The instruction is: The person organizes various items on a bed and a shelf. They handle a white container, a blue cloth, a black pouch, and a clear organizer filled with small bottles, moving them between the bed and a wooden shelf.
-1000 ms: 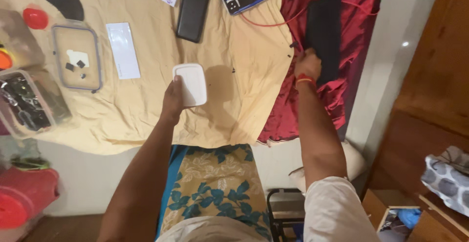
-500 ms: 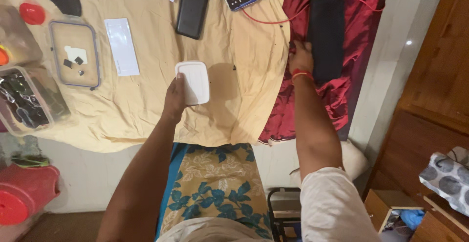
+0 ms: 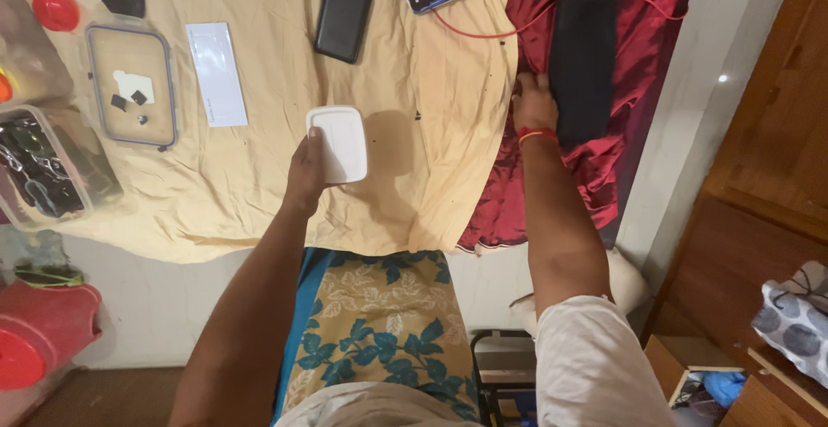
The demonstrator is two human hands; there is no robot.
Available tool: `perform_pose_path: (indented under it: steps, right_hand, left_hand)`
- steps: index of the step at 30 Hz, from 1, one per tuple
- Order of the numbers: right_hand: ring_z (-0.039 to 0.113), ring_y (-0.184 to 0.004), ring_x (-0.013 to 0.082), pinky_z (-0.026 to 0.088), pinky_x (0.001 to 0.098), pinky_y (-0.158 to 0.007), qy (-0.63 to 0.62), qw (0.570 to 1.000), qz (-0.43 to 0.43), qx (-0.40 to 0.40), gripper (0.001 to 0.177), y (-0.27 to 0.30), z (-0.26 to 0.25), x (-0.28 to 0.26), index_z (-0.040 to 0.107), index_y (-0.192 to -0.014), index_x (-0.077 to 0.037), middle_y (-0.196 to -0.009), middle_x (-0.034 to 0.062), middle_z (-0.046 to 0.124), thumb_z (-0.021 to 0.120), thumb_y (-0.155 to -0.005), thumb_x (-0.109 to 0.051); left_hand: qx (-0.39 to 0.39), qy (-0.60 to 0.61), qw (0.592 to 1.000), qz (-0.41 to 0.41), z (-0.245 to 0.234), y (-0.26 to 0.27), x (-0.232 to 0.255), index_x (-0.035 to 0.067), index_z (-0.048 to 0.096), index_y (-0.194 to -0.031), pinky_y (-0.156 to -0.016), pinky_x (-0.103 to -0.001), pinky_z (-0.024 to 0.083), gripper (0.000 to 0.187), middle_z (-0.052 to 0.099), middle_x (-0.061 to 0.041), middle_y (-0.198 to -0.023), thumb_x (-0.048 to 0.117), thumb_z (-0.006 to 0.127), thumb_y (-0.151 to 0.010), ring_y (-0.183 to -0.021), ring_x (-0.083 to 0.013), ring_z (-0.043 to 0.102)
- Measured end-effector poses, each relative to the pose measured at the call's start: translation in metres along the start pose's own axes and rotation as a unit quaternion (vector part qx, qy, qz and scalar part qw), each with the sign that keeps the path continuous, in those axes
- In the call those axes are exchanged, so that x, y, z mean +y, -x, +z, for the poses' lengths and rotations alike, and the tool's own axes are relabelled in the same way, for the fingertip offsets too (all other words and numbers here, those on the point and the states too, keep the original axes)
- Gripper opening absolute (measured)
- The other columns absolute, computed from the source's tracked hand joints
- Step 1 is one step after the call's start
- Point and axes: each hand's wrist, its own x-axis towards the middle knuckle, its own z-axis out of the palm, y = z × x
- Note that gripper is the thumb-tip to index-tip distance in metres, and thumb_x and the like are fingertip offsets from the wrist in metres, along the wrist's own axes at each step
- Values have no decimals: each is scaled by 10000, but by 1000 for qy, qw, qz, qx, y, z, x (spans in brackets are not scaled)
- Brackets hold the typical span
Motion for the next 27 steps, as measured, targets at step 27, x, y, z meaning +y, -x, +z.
perform_pose_path:
  steps: [27]
  right_hand:
    - [649, -969, 96, 530, 262, -762, -492, 844, -3, -215, 418, 67, 82, -106, 625, -1414, -80, -1140, -12, 681, 655, -1015, -200]
  left_hand:
    - [19, 12, 1000, 17, -40, 6, -3, 14, 553, -1421, -709, -347, 644, 698, 681, -115, -1136, 576, 425, -1028, -943, -187, 706]
